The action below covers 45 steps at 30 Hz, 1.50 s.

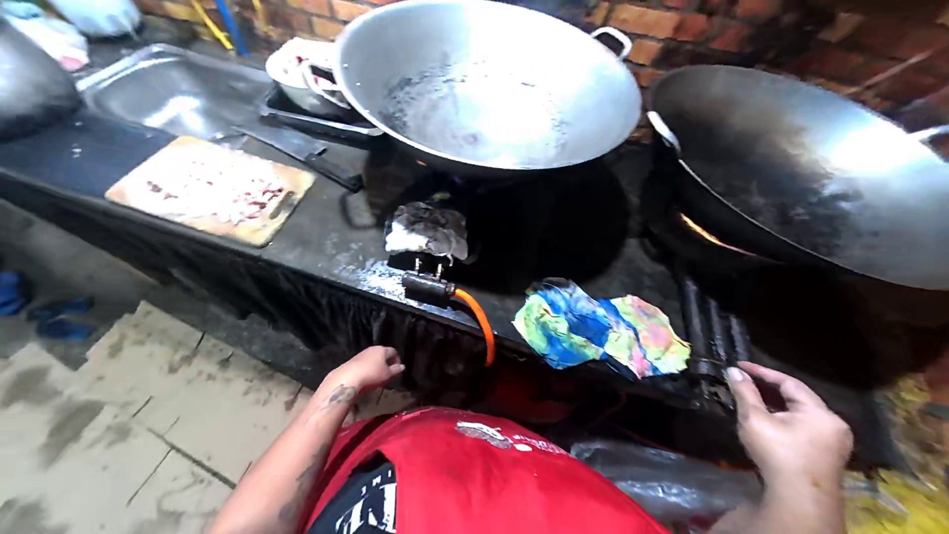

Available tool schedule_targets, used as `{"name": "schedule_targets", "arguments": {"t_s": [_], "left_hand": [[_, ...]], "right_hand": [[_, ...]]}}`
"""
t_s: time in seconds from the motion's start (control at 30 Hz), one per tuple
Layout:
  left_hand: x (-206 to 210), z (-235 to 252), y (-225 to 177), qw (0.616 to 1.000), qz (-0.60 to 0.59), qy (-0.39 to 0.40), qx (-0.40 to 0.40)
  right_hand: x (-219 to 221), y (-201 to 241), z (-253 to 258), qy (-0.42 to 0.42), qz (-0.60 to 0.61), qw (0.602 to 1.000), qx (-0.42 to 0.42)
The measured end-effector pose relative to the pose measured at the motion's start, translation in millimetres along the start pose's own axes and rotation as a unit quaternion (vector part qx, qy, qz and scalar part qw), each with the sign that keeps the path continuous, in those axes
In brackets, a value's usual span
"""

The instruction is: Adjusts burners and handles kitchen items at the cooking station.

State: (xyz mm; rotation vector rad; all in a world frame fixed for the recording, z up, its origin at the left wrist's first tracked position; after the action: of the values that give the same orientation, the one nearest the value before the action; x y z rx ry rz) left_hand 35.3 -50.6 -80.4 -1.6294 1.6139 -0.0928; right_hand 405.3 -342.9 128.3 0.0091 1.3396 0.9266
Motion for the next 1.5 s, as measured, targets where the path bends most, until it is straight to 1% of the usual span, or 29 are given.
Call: {"name": "schedule_targets", "arguments": {"t_s": [0.07, 0.13, 0.23, 0.37, 0.43, 0.47, 0.5, 0.53, 0.57, 0.63, 0.7, 0.73, 0.8, 0.83, 0.93, 1.0, 1.1, 1.23, 1.27, 1.33, 1.4, 1.43, 1.47, 1.5], "left_hand": [[-6, -16, -29, 0.999, -0.009, -0.003, 0.039], [-11, -31, -47, 0.998, -0.014, -0.006, 0.067], [-14, -45, -58, 0.996, -0.009, -0.011, 0.088], [-27, -70, -60, 0.992, -0.017, -0.043, 0.117], [-42, -88, -54, 0.978, -0.101, -0.095, 0.155], [-50, -97, -49, 0.960, -0.182, -0.125, 0.170], [-57, -104, -41, 0.931, -0.282, -0.147, 0.178], [-63, -108, -31, 0.891, -0.383, -0.162, 0.183], [-69, -110, -19, 0.842, -0.474, -0.178, 0.185], [-81, -115, 13, 0.736, -0.617, -0.209, 0.184], [-91, -125, 49, 0.636, -0.712, -0.246, 0.170], [-93, -130, 67, 0.592, -0.744, -0.264, 0.161], [-97, -141, 99, 0.531, -0.782, -0.289, 0.148], [-99, -145, 114, 0.513, -0.793, -0.296, 0.142], [-103, -161, 163, 0.487, -0.806, -0.311, 0.125], [-106, -173, 197, 0.459, -0.818, -0.320, 0.133], [-113, -200, 243, 0.430, -0.821, -0.328, 0.183], [-120, -238, 295, 0.382, -0.825, -0.303, 0.287], [-122, -249, 307, 0.373, -0.823, -0.306, 0.299], [-125, -272, 333, 0.372, -0.811, -0.322, 0.316], [-126, -298, 361, 0.389, -0.788, -0.352, 0.323], [-125, -312, 375, 0.391, -0.778, -0.373, 0.321], [-123, -326, 389, 0.382, -0.773, -0.396, 0.315], [-120, -338, 404, 0.364, -0.772, -0.417, 0.313]], "right_hand": [[5, 14, -3, 0.018, 0.010, 0.999, -0.032], [13, 28, -4, 0.046, 0.020, 0.996, -0.074], [28, 46, -5, 0.092, 0.046, 0.987, -0.123], [51, 71, -6, 0.149, 0.077, 0.973, -0.157], [68, 84, -6, 0.173, 0.108, 0.959, -0.195], [77, 93, -7, 0.188, 0.124, 0.951, -0.214], [86, 103, -9, 0.200, 0.136, 0.942, -0.231], [94, 115, -12, 0.215, 0.145, 0.935, -0.244], [102, 127, -16, 0.233, 0.152, 0.926, -0.254], [119, 153, -24, 0.271, 0.166, 0.908, -0.273], [134, 181, -33, 0.303, 0.162, 0.890, -0.300], [139, 197, -39, 0.317, 0.155, 0.881, -0.314], [149, 229, -53, 0.334, 0.150, 0.864, -0.345], [155, 244, -61, 0.342, 0.151, 0.856, -0.357], [175, 291, -86, 0.369, 0.141, 0.835, -0.383], [191, 323, -103, 0.390, 0.135, 0.819, -0.398], [217, 376, -136, 0.417, 0.135, 0.791, -0.427], [251, 444, -180, 0.448, 0.120, 0.758, -0.458], [259, 461, -192, 0.456, 0.121, 0.747, -0.469], [276, 495, -217, 0.462, 0.112, 0.725, -0.498], [292, 527, -244, 0.464, 0.087, 0.703, -0.533], [300, 541, -256, 0.462, 0.074, 0.693, -0.549], [307, 555, -268, 0.462, 0.061, 0.684, -0.562], [314, 568, -278, 0.459, 0.050, 0.674, -0.576]]}}
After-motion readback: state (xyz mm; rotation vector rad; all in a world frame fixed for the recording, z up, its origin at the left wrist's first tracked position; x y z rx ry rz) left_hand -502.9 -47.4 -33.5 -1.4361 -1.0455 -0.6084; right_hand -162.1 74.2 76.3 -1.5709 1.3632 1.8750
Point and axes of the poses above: each hand's wrist, its own z-axis towards the middle knuckle, its own x-axis out of the palm, y = z × x, the point moved 7 cm from there along z, towards the middle knuckle, and after that the axes turned 7 degrees about -z, right-handed, at the moved point
